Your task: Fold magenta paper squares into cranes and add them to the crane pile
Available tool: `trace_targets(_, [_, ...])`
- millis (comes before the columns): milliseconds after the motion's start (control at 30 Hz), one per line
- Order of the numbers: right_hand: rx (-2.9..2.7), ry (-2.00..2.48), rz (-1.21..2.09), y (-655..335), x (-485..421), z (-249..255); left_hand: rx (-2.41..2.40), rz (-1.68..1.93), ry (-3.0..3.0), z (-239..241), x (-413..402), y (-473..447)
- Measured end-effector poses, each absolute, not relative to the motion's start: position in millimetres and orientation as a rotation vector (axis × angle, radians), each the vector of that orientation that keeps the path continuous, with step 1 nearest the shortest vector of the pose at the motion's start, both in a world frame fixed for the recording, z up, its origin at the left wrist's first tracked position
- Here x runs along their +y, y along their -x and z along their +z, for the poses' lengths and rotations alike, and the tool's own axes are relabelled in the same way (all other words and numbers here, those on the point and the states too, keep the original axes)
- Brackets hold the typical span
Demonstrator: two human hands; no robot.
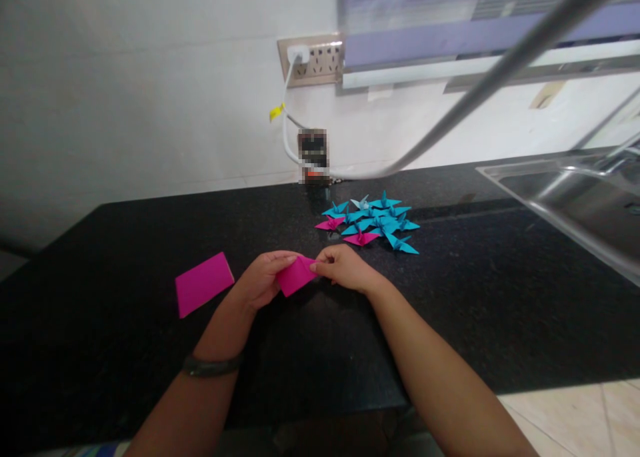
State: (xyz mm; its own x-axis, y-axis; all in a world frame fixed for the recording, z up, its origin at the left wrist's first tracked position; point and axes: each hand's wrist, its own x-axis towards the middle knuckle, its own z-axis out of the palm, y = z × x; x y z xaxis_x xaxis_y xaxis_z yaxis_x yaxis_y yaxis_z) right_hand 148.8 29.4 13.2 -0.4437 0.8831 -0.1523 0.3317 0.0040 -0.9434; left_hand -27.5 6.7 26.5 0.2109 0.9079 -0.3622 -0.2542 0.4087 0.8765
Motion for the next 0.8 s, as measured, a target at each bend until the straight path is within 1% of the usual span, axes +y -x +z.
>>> trace_targets(100, [-1.74,1.223,1.535,-148,28,16,1.081,0.925,-0.794,25,7,28])
trace_targets(333, [-1.646,1.216,1.595,-145,25,20,1.154,0.892,-0.941,19,8,29])
trace_targets(800, [-1.581,1.175,1.691,-145,27,13,1.169,0.912,-0.9,18,8,28])
